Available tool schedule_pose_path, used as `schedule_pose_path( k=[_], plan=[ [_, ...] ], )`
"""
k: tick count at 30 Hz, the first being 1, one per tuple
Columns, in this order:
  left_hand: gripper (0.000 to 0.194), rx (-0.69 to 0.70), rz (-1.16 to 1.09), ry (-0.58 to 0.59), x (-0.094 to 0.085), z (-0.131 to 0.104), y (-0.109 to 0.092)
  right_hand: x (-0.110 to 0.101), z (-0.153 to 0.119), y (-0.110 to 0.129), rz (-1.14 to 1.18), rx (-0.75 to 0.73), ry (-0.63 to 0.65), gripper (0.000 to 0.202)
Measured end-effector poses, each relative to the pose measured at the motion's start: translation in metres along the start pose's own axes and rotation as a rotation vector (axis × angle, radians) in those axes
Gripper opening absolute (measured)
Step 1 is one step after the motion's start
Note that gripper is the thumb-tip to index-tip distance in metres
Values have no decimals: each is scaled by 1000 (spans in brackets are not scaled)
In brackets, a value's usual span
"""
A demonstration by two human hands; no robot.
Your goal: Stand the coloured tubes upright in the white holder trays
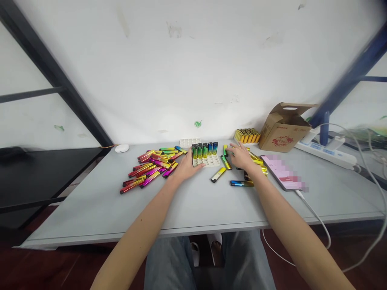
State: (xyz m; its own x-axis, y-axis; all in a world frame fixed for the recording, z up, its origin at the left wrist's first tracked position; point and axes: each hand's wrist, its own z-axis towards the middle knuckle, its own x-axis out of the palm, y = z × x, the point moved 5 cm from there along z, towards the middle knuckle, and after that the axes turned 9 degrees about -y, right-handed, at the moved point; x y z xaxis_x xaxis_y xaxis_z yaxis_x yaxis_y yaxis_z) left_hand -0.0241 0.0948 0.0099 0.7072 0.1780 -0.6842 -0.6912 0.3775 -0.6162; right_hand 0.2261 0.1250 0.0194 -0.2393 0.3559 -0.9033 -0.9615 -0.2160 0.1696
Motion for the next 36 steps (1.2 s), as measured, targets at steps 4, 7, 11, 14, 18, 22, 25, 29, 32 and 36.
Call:
schedule_pose_path(
  k=[4, 7, 11, 14, 18, 22, 25, 29, 32, 36],
  plan=[
    [97, 39, -51, 5, -1, 0, -1, 2, 0, 6, 7, -22, 46, 58],
    [97, 27, -46, 20, -3, 1, 1, 3, 0, 9, -17, -46, 76, 57],
    [92, 15, -9, 32, -7, 1, 2, 1, 1, 13, -25, -81, 56, 54],
    [88, -1, 16, 41, -8, 1, 3, 0, 1, 17, -12, -127, 50, 53],
    [86, -3, 61, 48, -11, 4, 3, 0, 2, 19, -16, -162, 51, 52],
    [84, 42, 126, 62, -14, 8, 3, 0, 2, 21, -41, -199, 55, 50],
    [83, 70, 125, 71, -16, 9, 4, -1, 2, 24, -42, -213, 34, 45],
    [82, 67, 110, 78, -17, 9, 4, -1, 2, 24, -14, -245, -33, 35],
    [81, 52, 98, 86, -18, 7, 3, 2, 3, 23, 40, -277, -57, 28],
    [77, 41, 108, 92, -18, 4, 2, 5, 5, 19, 111, -281, -95, 23]
  ],
)
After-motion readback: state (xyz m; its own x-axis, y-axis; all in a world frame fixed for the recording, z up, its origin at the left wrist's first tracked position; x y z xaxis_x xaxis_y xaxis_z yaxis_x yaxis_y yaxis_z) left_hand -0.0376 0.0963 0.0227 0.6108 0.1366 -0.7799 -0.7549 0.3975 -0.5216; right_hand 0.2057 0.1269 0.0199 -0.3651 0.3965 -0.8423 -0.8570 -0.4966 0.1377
